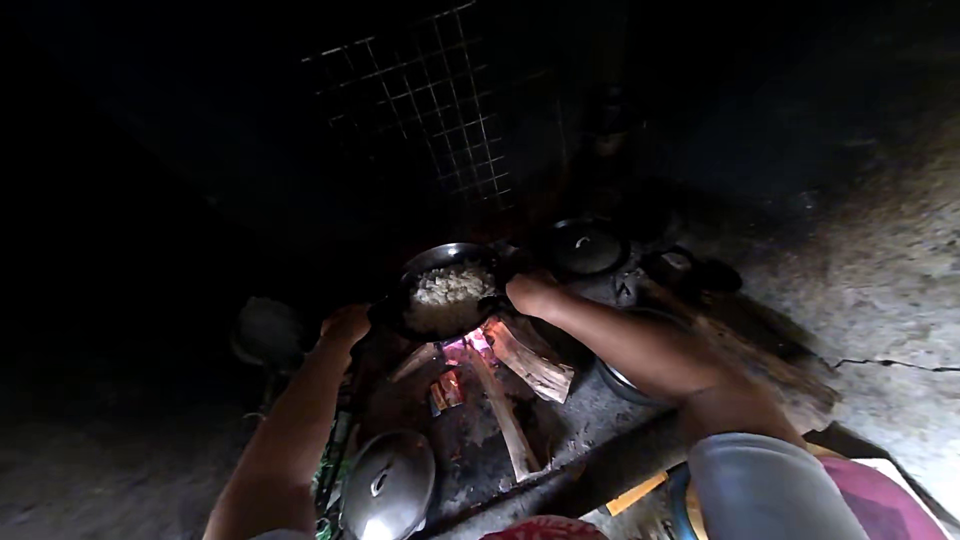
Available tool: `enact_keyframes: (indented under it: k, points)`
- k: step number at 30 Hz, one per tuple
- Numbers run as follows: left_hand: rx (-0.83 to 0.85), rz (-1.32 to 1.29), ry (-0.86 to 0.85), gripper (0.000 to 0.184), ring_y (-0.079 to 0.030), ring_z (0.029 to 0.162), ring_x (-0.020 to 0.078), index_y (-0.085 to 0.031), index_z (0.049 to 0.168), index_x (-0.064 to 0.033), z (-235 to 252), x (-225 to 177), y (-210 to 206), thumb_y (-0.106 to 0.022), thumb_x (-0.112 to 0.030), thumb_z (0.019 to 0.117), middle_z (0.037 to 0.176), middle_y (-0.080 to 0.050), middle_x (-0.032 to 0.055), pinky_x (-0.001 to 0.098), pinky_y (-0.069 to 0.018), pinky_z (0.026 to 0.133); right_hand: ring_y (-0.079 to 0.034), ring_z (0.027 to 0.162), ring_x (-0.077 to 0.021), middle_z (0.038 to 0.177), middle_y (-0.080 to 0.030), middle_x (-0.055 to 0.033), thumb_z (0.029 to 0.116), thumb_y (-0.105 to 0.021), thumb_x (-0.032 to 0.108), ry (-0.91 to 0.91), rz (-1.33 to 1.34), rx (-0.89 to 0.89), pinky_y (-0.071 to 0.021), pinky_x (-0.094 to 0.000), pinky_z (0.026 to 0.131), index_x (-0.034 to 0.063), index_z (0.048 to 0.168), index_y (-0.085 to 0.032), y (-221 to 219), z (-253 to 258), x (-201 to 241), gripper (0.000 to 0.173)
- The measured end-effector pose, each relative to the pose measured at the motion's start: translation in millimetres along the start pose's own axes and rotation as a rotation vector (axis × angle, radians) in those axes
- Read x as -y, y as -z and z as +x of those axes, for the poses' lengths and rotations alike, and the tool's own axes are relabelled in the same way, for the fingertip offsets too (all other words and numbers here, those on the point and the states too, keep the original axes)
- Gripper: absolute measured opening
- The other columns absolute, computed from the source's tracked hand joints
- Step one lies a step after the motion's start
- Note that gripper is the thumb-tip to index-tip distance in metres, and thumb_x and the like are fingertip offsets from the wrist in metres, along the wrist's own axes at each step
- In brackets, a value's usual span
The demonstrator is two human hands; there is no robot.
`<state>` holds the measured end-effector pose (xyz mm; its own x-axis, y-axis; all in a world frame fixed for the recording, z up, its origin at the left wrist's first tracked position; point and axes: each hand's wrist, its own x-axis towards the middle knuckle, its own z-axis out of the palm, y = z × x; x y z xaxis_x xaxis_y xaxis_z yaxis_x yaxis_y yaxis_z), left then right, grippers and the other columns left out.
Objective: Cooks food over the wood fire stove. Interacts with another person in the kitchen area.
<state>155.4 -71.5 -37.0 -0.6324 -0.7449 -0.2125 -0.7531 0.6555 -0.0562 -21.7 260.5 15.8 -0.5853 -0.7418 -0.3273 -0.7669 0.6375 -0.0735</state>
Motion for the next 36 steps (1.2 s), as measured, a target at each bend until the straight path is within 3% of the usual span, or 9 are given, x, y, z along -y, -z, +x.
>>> enact_keyframes:
  k: [2,6,9,11,14,17,23,28,36]
  points:
    - [0.116,-0.215,-0.041,0.039,-0.059,0.126,0.0420,-0.061,0.141,-0.0101,4.2,7.9,-7.7,-0.057,-0.017,0.1032,0.138,-0.061,0.0237,0.0651,-0.0458,0.103,-0.062,0.121,-0.0445,0.127,-0.066,-0.0247,0.1015,-0.056,0.011,0.014,0.038,0.017,-0.0498,-0.0676,0.097,-0.0033,0.116,-0.070,-2.6,11.6,0.8,0.024]
    - [0.275,-0.405,0.013,0.041,-0.055,0.078,0.0171,-0.054,0.148,-0.0195,-10.3,-11.7,-5.8,-0.051,-0.022,0.1072,0.108,-0.064,0.0109,0.0369,-0.0487,0.072,-0.061,0.121,-0.0459,0.129,-0.065,-0.0257,0.0964,-0.067,0.011,0.090,0.154,-0.046,-0.0482,-0.0701,0.097,-0.0031,0.121,-0.069,-30.0,52.3,15.6,0.028]
    - [0.266,-0.464,0.006,0.039,-0.045,0.063,0.0098,-0.055,0.147,-0.0206,-14.0,-25.8,-9.8,-0.050,-0.020,0.1076,0.091,-0.058,0.0044,0.0278,-0.0420,0.058,-0.063,0.120,-0.0436,0.127,-0.067,-0.0232,0.0991,-0.061,0.009,0.094,0.186,-0.063,-0.0498,-0.0683,0.096,-0.0020,0.117,-0.070,-36.6,66.8,36.6,0.023]
    - [0.233,-0.434,-0.002,0.043,-0.048,0.068,0.0131,-0.054,0.148,-0.0211,-16.4,-29.6,-9.6,-0.051,-0.016,0.1059,0.097,-0.060,0.0073,0.0315,-0.0440,0.062,-0.062,0.123,-0.0435,0.130,-0.066,-0.0232,0.1029,-0.053,0.008,0.094,0.229,-0.058,-0.0494,-0.0673,0.098,-0.0019,0.120,-0.069,-35.7,65.1,47.5,0.025]
    - [0.176,-0.329,-0.085,0.044,-0.062,0.108,0.0310,-0.055,0.148,-0.0125,-28.5,-26.9,-0.1,-0.052,-0.011,0.1042,0.132,-0.062,0.0196,0.0517,-0.0509,0.091,-0.063,0.121,-0.0425,0.129,-0.067,-0.0218,0.1033,-0.052,0.005,0.119,0.239,-0.077,-0.0515,-0.0656,0.096,-0.0006,0.121,-0.069,-43.6,63.4,56.7,0.025]
    - [0.072,-0.200,-0.161,0.041,-0.056,0.132,0.0405,-0.059,0.144,-0.0102,-44.1,-22.2,20.7,-0.053,-0.012,0.1041,0.141,-0.060,0.0217,0.0623,-0.0428,0.110,-0.064,0.120,-0.0424,0.128,-0.067,-0.0213,0.0997,-0.056,0.004,0.149,0.207,-0.095,-0.0518,-0.0663,0.095,0.0007,0.120,-0.070,-37.9,62.0,55.5,0.024]
    - [-0.092,0.027,-0.078,0.051,-0.062,0.122,0.0459,-0.055,0.149,-0.0199,-83.3,-37.4,55.6,-0.061,-0.013,0.0988,0.134,-0.065,0.0208,0.0704,-0.0490,0.095,-0.063,0.120,-0.0452,0.129,-0.065,-0.0262,0.1006,-0.057,0.011,0.091,0.237,-0.147,-0.0514,-0.0678,0.093,-0.0044,0.118,-0.067,6.7,37.5,51.5,0.025]
    - [-0.076,0.233,-0.049,0.047,-0.067,0.111,0.0466,-0.056,0.147,-0.0173,-101.2,-66.8,38.5,-0.060,-0.014,0.1000,0.126,-0.068,0.0233,0.0670,-0.0535,0.085,-0.060,0.123,-0.0465,0.130,-0.063,-0.0278,0.0958,-0.064,0.009,0.110,0.191,-0.119,-0.0485,-0.0702,0.096,-0.0040,0.124,-0.066,16.6,38.0,53.3,0.031]
    - [-0.137,0.343,-0.061,0.062,-0.066,0.109,0.0476,-0.056,0.147,-0.0228,-121.1,-40.8,66.3,-0.072,-0.007,0.0903,0.129,-0.066,0.0212,0.0679,-0.0547,0.080,-0.059,0.126,-0.0461,0.133,-0.062,-0.0274,0.0978,-0.063,0.013,-0.010,0.322,-0.193,-0.0482,-0.0701,0.098,-0.0022,0.127,-0.065,40.5,48.0,32.6,0.033]
